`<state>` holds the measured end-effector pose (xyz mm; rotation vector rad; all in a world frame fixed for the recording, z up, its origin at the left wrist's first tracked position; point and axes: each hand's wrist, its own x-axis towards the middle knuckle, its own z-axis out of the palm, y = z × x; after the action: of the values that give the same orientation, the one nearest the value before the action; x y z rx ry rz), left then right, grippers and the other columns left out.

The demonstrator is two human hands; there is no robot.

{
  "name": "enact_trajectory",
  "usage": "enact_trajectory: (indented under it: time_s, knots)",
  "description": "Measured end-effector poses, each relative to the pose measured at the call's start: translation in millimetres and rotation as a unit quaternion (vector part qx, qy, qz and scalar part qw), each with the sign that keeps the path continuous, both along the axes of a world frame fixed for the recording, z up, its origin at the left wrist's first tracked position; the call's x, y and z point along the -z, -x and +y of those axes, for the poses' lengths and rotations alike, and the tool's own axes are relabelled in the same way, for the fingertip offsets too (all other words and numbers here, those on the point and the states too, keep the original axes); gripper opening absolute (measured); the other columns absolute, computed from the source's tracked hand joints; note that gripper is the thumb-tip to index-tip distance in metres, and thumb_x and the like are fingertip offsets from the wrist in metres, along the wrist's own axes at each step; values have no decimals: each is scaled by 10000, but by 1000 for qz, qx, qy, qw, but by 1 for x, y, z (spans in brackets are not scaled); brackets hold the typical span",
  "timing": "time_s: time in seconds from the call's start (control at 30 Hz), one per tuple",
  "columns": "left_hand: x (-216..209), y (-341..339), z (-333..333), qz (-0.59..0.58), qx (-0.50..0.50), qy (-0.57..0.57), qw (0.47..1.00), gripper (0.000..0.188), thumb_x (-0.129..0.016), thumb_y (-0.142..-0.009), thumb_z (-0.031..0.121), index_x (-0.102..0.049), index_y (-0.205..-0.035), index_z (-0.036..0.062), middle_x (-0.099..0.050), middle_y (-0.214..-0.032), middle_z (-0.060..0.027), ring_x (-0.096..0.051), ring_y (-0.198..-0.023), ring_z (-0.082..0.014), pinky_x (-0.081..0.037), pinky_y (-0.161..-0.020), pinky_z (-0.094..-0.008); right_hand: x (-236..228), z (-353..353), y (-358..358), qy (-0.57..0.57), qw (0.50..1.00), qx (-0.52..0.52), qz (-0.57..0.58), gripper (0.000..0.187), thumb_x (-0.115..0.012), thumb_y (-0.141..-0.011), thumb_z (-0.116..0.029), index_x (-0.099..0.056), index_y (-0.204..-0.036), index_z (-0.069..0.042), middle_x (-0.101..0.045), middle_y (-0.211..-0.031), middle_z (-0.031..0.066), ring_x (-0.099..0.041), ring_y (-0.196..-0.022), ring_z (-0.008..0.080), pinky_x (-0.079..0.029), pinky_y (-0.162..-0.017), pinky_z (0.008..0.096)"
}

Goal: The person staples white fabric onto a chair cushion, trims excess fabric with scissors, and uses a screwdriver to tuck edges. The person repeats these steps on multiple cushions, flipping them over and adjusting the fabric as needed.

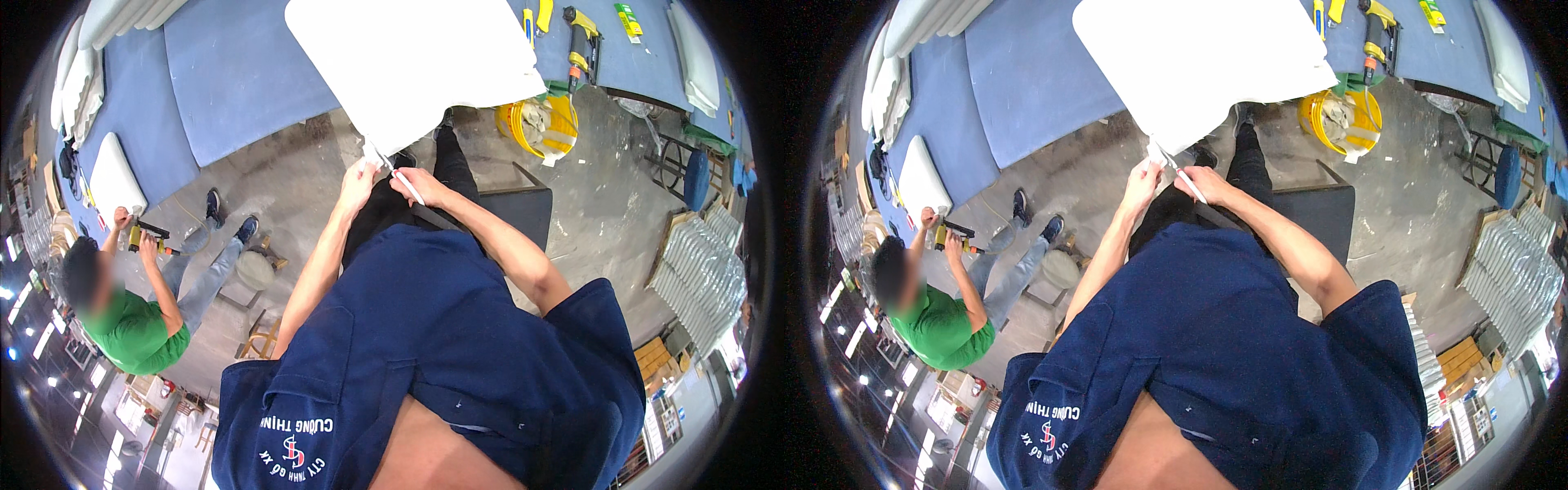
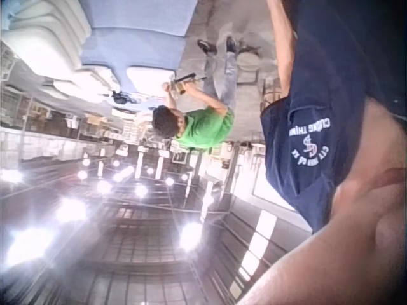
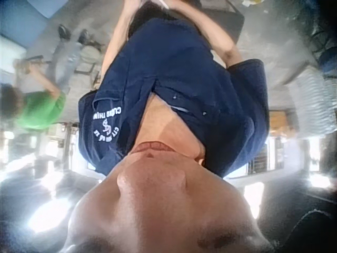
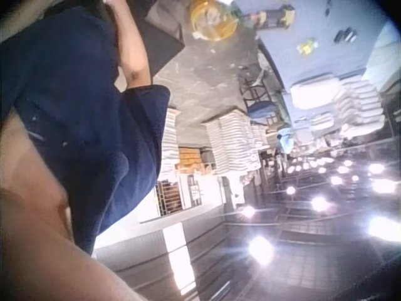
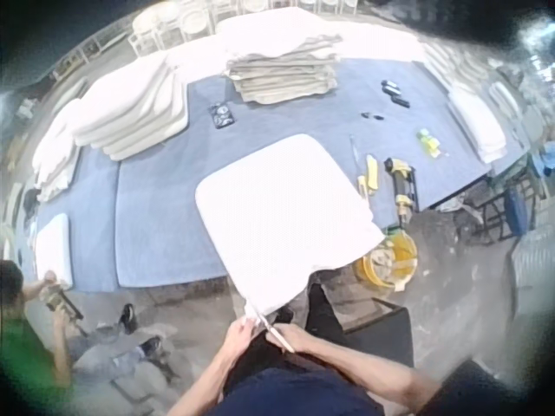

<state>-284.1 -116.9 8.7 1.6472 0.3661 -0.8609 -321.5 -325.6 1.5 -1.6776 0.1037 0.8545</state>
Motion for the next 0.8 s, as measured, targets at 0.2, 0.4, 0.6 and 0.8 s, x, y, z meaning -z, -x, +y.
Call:
enact_trajectory:
  time_s: [0.2, 0.4, 0.6, 0.8]
  knots:
    - [-9, 21, 13, -33, 199, -130, 971, 379, -531, -1072, 327, -702, -1034, -9, -716, -862, -72, -639, -769, -166, -512, -745, -375, -7, -13, -4, 54, 996, -39, -67, 352, -692, -969, -334, -656, -849, -5, -667, -676, 97, -681, -633, 175, -528, -584, 369]
    - [-16, 35, 6, 11, 53, -29, 998, 234, -440, -1074, 204, -642, -1088, 88, -579, -760, 24, -479, -628, -76, -421, -589, -263, -33, -74, -6, 178, 983, -43, -19, 462, -711, -852, -521, -742, -915, -64, -750, -890, 200, -732, -850, 382, -560, -761, 482]
    - [-28, -48, -126, -77, 290, 33, 953, 300, -561, -1080, 374, -556, -899, 135, -409, -689, 95, -386, -616, -40, -334, -549, -254, -24, -174, 47, 320, 943, 72, 54, 560, -662, -888, -604, -775, -1029, -74, -758, -1034, 232, -729, -1003, 418, -572, -871, 513]
    - [-15, -62, -381, -132, 520, -57, 842, 467, -593, -1008, 485, -669, -962, 27, -667, -848, -95, -642, -811, -233, -486, -740, -390, 4, -220, 121, 354, 902, 236, 77, 503, -680, -884, -555, -753, -941, -60, -742, -928, 253, -723, -923, 444, -561, -832, 536]
